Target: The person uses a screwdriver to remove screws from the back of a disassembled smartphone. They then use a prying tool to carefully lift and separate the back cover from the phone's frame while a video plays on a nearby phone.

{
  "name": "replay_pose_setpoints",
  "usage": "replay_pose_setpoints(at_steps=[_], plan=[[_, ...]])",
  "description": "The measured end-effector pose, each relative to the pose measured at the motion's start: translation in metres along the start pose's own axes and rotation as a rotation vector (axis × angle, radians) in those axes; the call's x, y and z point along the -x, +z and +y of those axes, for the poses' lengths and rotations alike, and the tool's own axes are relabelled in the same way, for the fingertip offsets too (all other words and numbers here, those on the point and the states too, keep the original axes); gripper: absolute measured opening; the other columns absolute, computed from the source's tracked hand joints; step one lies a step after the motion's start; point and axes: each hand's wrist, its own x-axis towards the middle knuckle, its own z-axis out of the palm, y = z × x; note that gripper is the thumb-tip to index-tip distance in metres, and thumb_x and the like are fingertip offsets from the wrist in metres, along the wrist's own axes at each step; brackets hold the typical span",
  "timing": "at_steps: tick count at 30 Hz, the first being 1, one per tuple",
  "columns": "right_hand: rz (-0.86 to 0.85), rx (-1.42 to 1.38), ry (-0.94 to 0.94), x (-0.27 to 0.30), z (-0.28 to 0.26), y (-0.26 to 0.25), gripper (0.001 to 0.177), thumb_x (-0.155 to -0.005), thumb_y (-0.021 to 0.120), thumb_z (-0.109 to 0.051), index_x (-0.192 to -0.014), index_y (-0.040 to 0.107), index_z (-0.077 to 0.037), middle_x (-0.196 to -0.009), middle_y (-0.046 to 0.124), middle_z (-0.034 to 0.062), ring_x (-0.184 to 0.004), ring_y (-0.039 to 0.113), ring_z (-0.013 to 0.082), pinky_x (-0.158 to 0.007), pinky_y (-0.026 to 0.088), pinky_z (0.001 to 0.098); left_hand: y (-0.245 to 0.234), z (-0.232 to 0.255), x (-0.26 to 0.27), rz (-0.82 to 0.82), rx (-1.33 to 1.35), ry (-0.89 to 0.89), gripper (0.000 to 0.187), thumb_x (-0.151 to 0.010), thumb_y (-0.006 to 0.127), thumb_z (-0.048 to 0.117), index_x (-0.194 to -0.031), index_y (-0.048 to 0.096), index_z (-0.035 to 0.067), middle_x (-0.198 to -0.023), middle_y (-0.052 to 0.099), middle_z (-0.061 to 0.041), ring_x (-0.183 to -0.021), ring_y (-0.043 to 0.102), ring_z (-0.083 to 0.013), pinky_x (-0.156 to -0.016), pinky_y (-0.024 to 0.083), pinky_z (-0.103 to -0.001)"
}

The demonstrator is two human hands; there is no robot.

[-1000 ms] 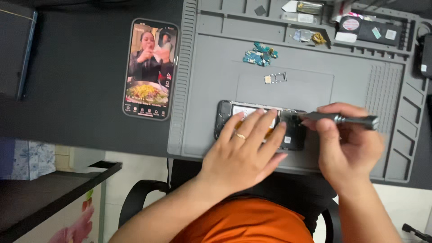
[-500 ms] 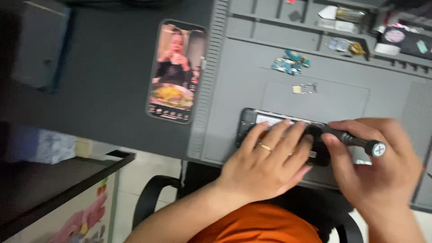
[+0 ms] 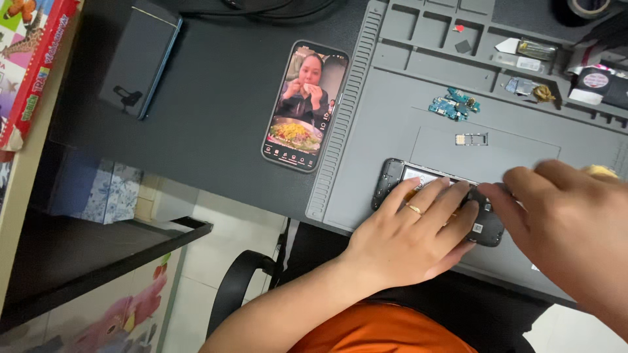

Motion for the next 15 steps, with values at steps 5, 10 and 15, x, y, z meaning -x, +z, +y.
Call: replay_pose_setpoints(at_steps=[5, 10, 15], plan=[[-0.215, 0.231, -0.081, -0.023, -0.006, -0.018, 0.035, -0.118, 0.063, -0.036, -0.084, 0.056, -0.033, -0.09, 0.056, -0.0133, -0.066, 0.065, 0.0196, -0.055, 0.041, 0.0345, 0.003, -0.001, 0.002, -0.007, 0.018, 0.001, 0.04, -0.104, 0.071, 0.042, -0.131, 0.071, 0.012, -0.143, 0.067, -0.012, -0.132, 0.065, -0.0264, -0.117, 0.049, -0.045], [-0.175, 0.113, -0.076, -0.022, -0.005, -0.017, 0.02, -0.109, 0.066, -0.025, -0.091, 0.067, -0.036, -0.094, 0.064, -0.0161, -0.061, 0.064, 0.022, -0.053, 0.041, 0.0347, 0.002, -0.003, 0.003, 0.018, 0.035, 0.009, 0.043, -0.101, 0.075, 0.04, -0.13, 0.071, 0.009, -0.143, 0.069, -0.014, -0.131, 0.067, -0.0287, -0.115, 0.051, -0.046], [-0.167, 0.066, -0.055, -0.014, 0.001, -0.004, 0.034, -0.117, 0.065, -0.047, -0.087, 0.066, -0.03, -0.074, 0.055, -0.0062, -0.057, 0.058, 0.0221, -0.057, 0.043, 0.0339, 0.002, -0.004, 0.004, 0.042, 0.046, 0.021, 0.045, -0.1, 0.076, 0.04, -0.13, 0.07, 0.007, -0.143, 0.068, -0.015, -0.133, 0.065, -0.0287, -0.114, 0.051, -0.045]])
